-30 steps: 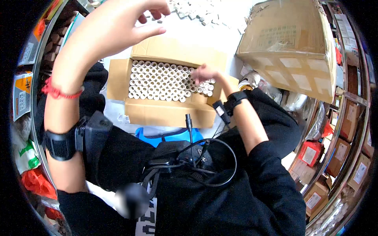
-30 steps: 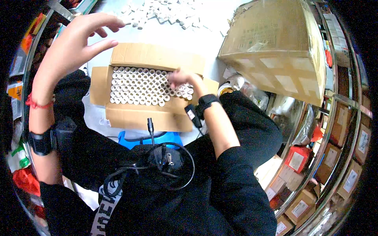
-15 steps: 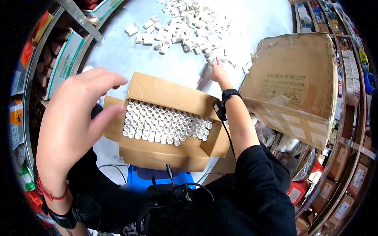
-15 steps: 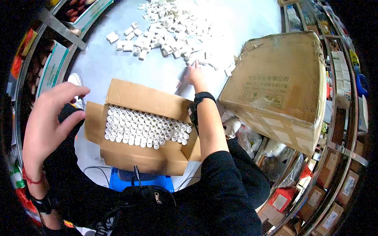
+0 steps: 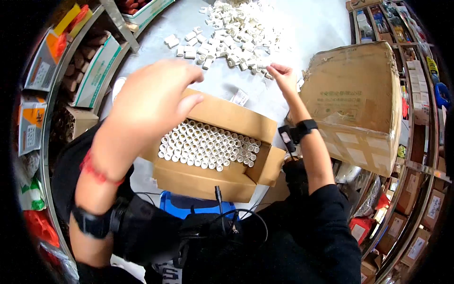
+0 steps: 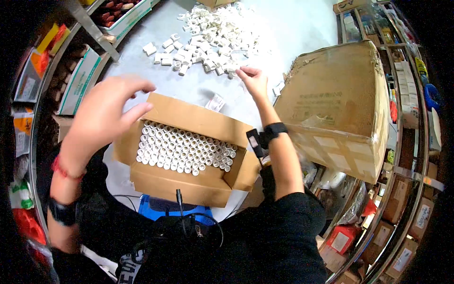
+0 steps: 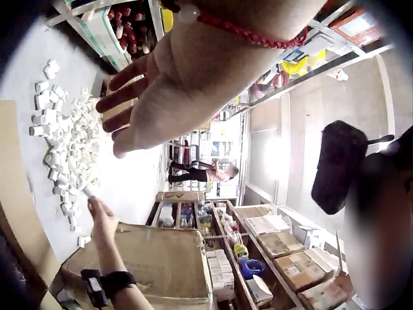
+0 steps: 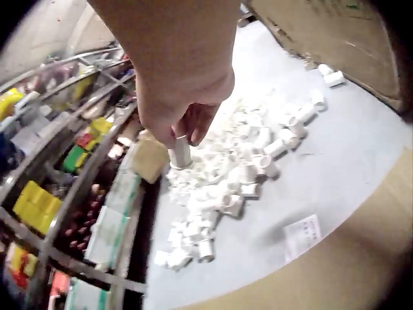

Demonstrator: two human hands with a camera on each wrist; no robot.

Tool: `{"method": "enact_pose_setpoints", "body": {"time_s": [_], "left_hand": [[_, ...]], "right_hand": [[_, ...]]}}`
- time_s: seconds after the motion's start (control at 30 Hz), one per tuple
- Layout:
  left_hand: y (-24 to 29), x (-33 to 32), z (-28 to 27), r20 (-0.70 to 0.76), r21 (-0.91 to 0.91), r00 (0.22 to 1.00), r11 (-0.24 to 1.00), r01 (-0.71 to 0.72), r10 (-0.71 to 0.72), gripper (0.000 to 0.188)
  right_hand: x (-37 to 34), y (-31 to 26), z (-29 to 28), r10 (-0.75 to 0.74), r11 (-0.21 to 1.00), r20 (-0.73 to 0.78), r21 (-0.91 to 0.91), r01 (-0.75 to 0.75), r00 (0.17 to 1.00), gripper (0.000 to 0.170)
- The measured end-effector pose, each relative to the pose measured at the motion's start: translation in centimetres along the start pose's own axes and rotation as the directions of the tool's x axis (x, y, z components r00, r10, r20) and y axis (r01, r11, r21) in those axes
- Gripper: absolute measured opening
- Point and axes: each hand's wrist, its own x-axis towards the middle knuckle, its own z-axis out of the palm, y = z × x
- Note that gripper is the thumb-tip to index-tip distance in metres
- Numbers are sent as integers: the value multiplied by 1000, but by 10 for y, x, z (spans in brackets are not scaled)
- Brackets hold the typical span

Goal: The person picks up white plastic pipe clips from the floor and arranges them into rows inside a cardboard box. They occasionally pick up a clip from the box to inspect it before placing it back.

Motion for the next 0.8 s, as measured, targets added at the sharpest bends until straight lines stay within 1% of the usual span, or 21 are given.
{"method": "enact_pose_setpoints", "body": {"time_s": [0.03,0.07,0.1,0.13,0.17,0.2,0.23,0.27,0.3,0.4,0.43,0.47,0.53,0.57,0.6,0.63,0.67,0.73,0.77,0.8], "left_hand": [[1,3,5,1,0,1000,1000,20,-20,28],[1,6,11,-29,-73,1000,997,-6,4,30],[1,9,16,-63,-151,998,988,-32,23,33],[3,14,12,68,-242,997,968,63,-47,36],[5,21,8,199,-319,975,933,164,-104,39],[9,24,6,328,-385,934,883,269,-141,42],[13,22,6,384,-546,912,762,348,-142,47],[17,20,4,441,-674,889,607,421,-126,52],[20,19,0,463,-720,884,558,412,-56,57],[28,14,-3,443,-799,894,484,358,69,50],[30,12,-3,432,-815,899,456,357,70,44],[29,11,-3,399,-834,910,457,309,113,38],[29,10,0,336,-814,929,543,205,153,29],[26,11,2,253,-772,949,630,82,186,27],[25,12,5,174,-710,958,703,-39,230,25],[24,11,9,98,-633,955,758,-158,281,24],[28,6,8,58,-575,955,792,-208,293,23],[37,-3,4,-17,-452,947,842,-294,321,23],[36,-3,5,-49,-422,918,825,-376,393,22],[38,-5,3,-26,-412,907,822,-392,420,20]], "right_hand": [[-13,-32,-3,-26,996,71,92,20,997,22],[-28,-63,-5,-59,982,141,184,32,988,19],[-45,-91,-8,-118,970,174,229,76,978,18],[-63,-119,-8,-178,954,205,277,117,962,19],[-80,-143,-8,-242,933,234,324,159,942,19],[-95,-163,-9,-308,908,246,364,207,919,22],[-111,-180,-9,-370,881,255,401,251,893,24],[-125,-192,-8,-430,850,260,440,290,864,26],[-136,-201,-8,-479,835,253,428,347,841,33],[-163,-215,-7,-549,824,230,310,474,804,33],[-172,-218,-4,-551,822,160,277,498,819,27],[-178,-217,-2,-514,844,137,259,470,847,24],[-186,-209,1,-437,884,87,227,409,895,20],[-190,-207,6,-342,906,69,289,310,937,17],[-196,-213,8,-188,933,108,331,143,976,25],[-198,-212,8,-25,932,176,360,-41,984,28],[-198,-210,8,137,898,248,378,-226,959,32],[-199,-202,11,216,790,316,499,-356,924,26],[-200,-200,11,206,767,341,526,-368,917,26],[-199,-195,9,210,760,364,523,-386,907,25]]}}
